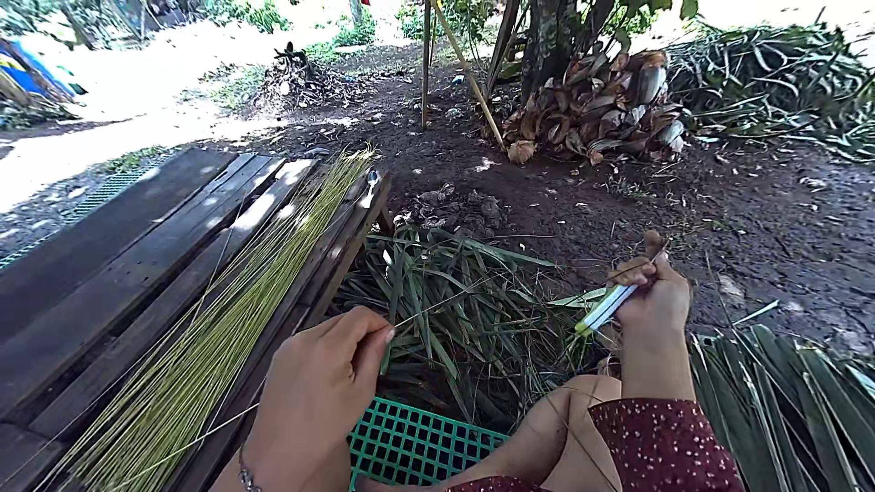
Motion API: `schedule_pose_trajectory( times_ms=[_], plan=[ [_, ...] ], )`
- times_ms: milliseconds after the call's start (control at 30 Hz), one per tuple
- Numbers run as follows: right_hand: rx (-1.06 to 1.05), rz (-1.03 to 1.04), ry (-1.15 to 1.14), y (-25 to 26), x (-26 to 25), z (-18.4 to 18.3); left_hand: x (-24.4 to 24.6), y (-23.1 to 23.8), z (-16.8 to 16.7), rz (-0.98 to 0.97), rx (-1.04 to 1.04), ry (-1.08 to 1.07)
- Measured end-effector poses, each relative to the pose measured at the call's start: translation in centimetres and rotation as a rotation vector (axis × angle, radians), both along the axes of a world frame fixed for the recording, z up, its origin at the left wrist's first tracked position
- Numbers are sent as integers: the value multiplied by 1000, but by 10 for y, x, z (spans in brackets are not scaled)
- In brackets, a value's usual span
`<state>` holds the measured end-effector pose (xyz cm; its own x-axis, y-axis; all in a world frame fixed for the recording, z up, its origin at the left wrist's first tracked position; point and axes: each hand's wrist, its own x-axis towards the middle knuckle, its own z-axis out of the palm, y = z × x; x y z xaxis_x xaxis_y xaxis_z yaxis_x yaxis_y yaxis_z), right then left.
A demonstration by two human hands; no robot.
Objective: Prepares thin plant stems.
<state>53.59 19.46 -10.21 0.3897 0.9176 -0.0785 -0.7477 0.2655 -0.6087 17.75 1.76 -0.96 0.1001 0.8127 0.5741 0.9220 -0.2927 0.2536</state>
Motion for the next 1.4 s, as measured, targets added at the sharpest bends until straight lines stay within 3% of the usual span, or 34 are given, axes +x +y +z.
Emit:
schedule_pose_trajectory(
  times_ms=[100,233,400,500,633,767,900,967,1133,1200,1267,1400],
  plan=[
    [-122,-11,281,18,12,-23,-9,-2,0,36,14,-24],
    [-160,452,74,-27,-45,-11,-9,-2,-1,27,21,-60],
    [193,909,-57,-83,-100,-2,-5,-2,1,-3,-13,-66],
    [303,1036,-105,-92,-120,7,-1,-2,0,-38,-38,-63],
    [312,914,-90,-85,-122,17,0,-4,1,-53,-59,-70],
    [147,506,-18,-52,-75,10,-11,-7,4,-10,-62,-103],
    [-30,155,192,-28,-39,-8,-18,-6,2,40,-46,-116],
    [-62,209,182,-39,-46,-11,-16,-4,1,36,-37,-131],
    [240,950,-206,-92,-100,-2,1,4,-3,-26,-29,-80],
    [360,1103,-227,-104,-126,10,9,6,-6,-64,-46,-36],
    [423,1062,-197,-112,-147,20,13,7,-8,-112,-50,-2],
    [458,714,-315,-97,-133,32,-7,8,-17,-154,-62,184]
  ],
)
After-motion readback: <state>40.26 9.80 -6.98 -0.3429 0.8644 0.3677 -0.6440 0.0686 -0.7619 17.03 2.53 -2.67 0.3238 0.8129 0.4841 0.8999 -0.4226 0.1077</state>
